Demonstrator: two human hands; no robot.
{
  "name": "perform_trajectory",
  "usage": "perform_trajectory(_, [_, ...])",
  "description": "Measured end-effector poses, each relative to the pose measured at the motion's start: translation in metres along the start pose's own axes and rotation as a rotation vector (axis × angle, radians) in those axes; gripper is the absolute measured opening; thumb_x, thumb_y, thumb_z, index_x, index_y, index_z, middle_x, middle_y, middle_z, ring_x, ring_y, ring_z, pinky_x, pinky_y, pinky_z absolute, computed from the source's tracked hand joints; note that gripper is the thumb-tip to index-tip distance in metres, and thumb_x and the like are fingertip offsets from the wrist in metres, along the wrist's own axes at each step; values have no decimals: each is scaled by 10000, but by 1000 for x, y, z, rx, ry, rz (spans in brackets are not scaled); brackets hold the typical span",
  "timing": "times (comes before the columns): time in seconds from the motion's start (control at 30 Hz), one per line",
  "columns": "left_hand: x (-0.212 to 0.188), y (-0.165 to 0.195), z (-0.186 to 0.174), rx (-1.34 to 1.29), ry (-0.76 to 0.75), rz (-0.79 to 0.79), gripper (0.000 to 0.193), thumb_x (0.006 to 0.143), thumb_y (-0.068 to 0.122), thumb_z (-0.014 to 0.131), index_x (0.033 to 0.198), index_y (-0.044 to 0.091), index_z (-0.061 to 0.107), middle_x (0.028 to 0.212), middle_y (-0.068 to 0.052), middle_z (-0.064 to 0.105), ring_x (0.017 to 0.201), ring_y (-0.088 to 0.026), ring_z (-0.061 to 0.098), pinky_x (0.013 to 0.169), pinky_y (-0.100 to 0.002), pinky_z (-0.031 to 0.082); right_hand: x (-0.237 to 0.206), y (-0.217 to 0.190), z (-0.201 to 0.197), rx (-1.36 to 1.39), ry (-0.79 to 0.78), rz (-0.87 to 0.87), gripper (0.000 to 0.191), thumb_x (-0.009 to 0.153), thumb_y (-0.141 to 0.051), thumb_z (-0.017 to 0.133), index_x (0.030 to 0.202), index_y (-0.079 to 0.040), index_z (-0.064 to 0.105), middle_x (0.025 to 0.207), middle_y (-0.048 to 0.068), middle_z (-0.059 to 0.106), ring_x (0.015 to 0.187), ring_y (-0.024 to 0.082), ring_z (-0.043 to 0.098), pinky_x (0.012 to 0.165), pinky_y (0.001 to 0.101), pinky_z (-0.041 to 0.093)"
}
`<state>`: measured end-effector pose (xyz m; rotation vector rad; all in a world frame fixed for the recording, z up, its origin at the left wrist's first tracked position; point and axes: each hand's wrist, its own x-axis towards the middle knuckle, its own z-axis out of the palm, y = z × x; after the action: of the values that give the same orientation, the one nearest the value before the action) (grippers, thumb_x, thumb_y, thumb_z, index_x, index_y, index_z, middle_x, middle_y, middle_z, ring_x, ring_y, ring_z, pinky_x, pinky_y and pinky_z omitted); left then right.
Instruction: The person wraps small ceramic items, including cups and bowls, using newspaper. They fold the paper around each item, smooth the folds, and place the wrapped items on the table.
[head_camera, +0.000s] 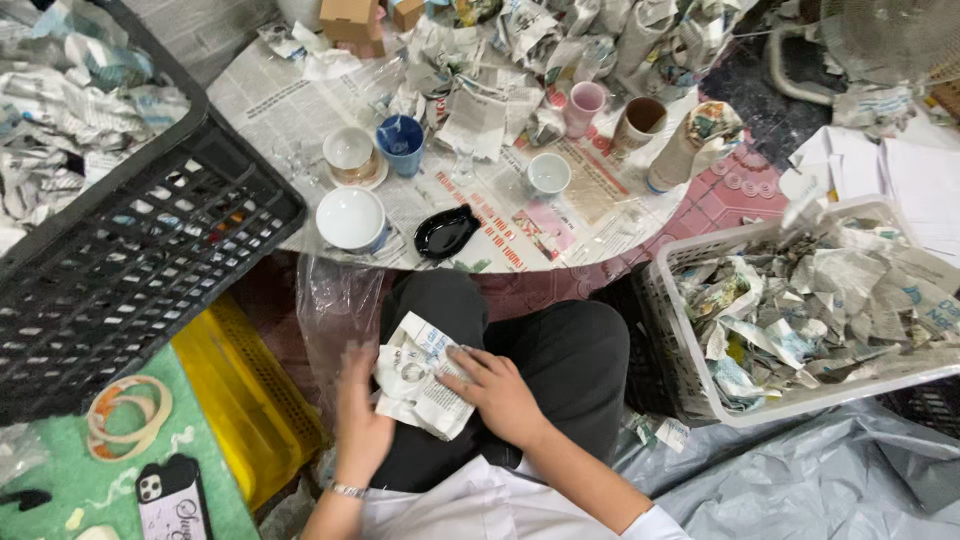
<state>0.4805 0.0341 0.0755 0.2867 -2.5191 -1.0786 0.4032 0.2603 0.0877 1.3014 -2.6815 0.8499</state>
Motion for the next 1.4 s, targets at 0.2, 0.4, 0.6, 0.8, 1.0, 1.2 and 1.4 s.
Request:
perform_trajectory(0.2, [-17,26,-19,221,-27,478,410,936,276,617,1322,149,568,1368,-79,612,1368,-273,498,1231,-578,251,-7,-11,6,-71,-59,50,553,851,-51,584,1388,-183,612,1569,117,479,1388,362,460,1079,486,380])
perform_trajectory(0.4, [-1,39,2,331,-404,422,546,881,402,674,1343,122,589,1430,-111,551,1392,-297,438,1173,-603,193,-18,-12,3,109,-80,74,557,884,-13,606,1436,-49,538,1576,171,449,1487,375,388,1111,505,335])
perform_trajectory(0.6, [7,19,-4,194,-511,358,672,871,475,681,1418,107,552,1551,-114,434,1467,-291,333,1185,-626,104,-25,22,-23,345,-258,73,638,834,22,596,1456,-111,555,1574,82,504,1502,308,427,1148,496,323])
perform_trajectory(0.8, [11,10,-3,248,-574,302,740,792,521,726,1404,144,552,1594,-101,402,1471,-324,272,1158,-670,35,0,33,-29,-25,-184,-115,647,816,3,600,1406,-261,616,1542,26,518,1485,307,381,1121,537,300])
perform_trajectory(1.0, [6,-4,-11,298,-502,345,792,803,604,723,1425,141,560,1574,-111,394,1482,-340,255,1159,-672,28,9,20,-14,83,-238,-106,587,833,-26,635,1377,-247,626,1527,-15,547,1496,291,384,1109,545,300])
perform_trajectory(1.2, [-11,-6,-36,151,-470,453,908,616,740,738,1315,171,631,1496,-124,442,1421,-382,291,1166,-670,77,-15,12,-7,263,-232,-30,581,831,-65,714,1394,-178,619,1479,12,574,1482,283,389,1094,526,301])
perform_trajectory(1.4, [-13,1,-33,260,-409,371,579,663,287,837,1218,192,704,1449,-86,523,1398,-346,391,1150,-596,240,-20,9,0,319,-203,4,584,828,-38,705,1389,-187,636,1469,-1,606,1507,284,397,1130,492,300])
